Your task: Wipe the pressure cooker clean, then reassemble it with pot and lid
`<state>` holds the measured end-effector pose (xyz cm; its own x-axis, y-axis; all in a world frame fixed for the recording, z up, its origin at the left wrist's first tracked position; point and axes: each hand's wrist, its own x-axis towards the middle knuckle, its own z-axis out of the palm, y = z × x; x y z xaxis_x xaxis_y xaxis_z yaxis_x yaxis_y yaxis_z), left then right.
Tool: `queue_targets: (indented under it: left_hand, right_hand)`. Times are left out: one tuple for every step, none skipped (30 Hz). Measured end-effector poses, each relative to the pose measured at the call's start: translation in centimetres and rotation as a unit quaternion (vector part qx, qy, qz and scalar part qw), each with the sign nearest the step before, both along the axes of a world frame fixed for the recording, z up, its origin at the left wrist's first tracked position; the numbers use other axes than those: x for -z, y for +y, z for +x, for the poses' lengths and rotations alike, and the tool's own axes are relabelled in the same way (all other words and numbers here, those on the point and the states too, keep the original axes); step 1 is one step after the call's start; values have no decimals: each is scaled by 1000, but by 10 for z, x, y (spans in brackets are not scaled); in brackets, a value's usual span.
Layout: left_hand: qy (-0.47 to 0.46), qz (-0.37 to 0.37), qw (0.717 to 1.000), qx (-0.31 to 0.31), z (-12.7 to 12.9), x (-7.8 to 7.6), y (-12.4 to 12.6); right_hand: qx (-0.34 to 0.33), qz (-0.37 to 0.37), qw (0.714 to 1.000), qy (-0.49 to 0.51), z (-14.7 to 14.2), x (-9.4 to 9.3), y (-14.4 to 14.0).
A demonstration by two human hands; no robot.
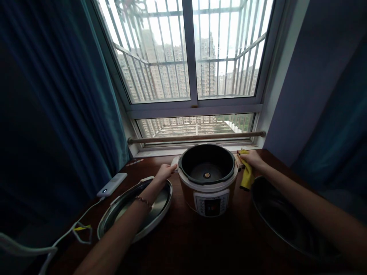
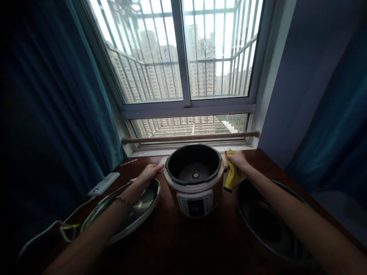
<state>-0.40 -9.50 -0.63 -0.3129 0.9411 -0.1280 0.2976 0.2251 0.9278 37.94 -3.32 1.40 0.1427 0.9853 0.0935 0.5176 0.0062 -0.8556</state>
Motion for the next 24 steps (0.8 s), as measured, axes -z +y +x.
queue_targets:
  left_hand:
    - [-4, -5, 1000, 5, 0, -1, -8]
    - [-7, -11, 1000, 9, -1, -3, -15]
    - [-10, -17, 1000, 14, -1, -5, -22]
    - [-13, -22, 1000, 18, -1, -7, -29]
    - [-15, -27, 999, 21, -1, -9, -34]
    - [-17, -30, 999, 22, -1, -10, -39]
    - [-19, -32, 999, 22, -2, -11, -44]
    - [-21, -33, 999, 22, -2, -11, -47]
    - [-23, -35, 999, 22, -1, -12, -51]
    - [-26, -37, 999, 23, -1, -12, -54]
    - [-30, -41, 998, 24, -1, -13, -57]
    - [-34, -46, 998, 26, 0, -14, -60]
    - [-39, -51, 997, 30, 0, -15, -63]
    - [-43, -56, 997, 34, 1, -16, -67]
    - [-48, -61, 996, 38, 1, -18, -70]
    - [-52, -64, 996, 42, 1, -20, -74]
    - [-53, -66, 995, 46, 2, -23, -77]
    - [-49, -64, 995, 50, 2, -25, -81]
    - [-39, -62, 996, 56, 2, -28, -84]
    - [-23, -60, 996, 65, 2, -30, -87]
    - [0, -57, 995, 77, 2, -31, -90]
    - [27, -50, 994, 90, 2, -31, -93]
    - [55, -37, 993, 99, 3, -31, -96]
    - [85, -15, 991, 104, 4, -29, -100]
  right_hand:
    - [2, -7, 1000, -1, 2, 0, -8]
    - [3, -14, 1000, -2, 3, 1, -16]
    - [3, -20, 1000, -2, 5, 1, -23]
    - [2, -25, 1000, -1, 6, 2, -29]
    - [1, -29, 1000, -1, 8, 2, -35]
    - [0, -33, 999, 0, 9, 2, -40]
    - [-2, -36, 999, 2, 9, 2, -44]
    - [-4, -39, 999, 4, 10, 3, -48]
    - [-6, -42, 999, 6, 11, 3, -52]
    - [-8, -44, 999, 8, 12, 4, -55]
    - [-9, -47, 999, 11, 13, 4, -58]
    - [-12, -49, 999, 13, 15, 5, -60]
    - [-15, -54, 998, 16, 16, 6, -62]
    - [-17, -58, 998, 18, 18, 6, -64]
    - [-20, -63, 998, 20, 19, 6, -65]
    - [-24, -67, 997, 23, 20, 6, -67]
    - [-27, -72, 997, 26, 21, 6, -68]
    - [-31, -77, 996, 31, 21, 4, -68]
    - [-36, -80, 995, 41, 21, 2, -69]
    - [-42, -86, 994, 54, 20, 1, -70]
    - [-49, -93, 992, 70, 20, -1, -72]
    - [-55, -98, 990, 90, 20, -3, -73]
    - [-59, -100, 987, 110, 20, -4, -75]
    - [-62, -99, 985, 127, 21, -4, -76]
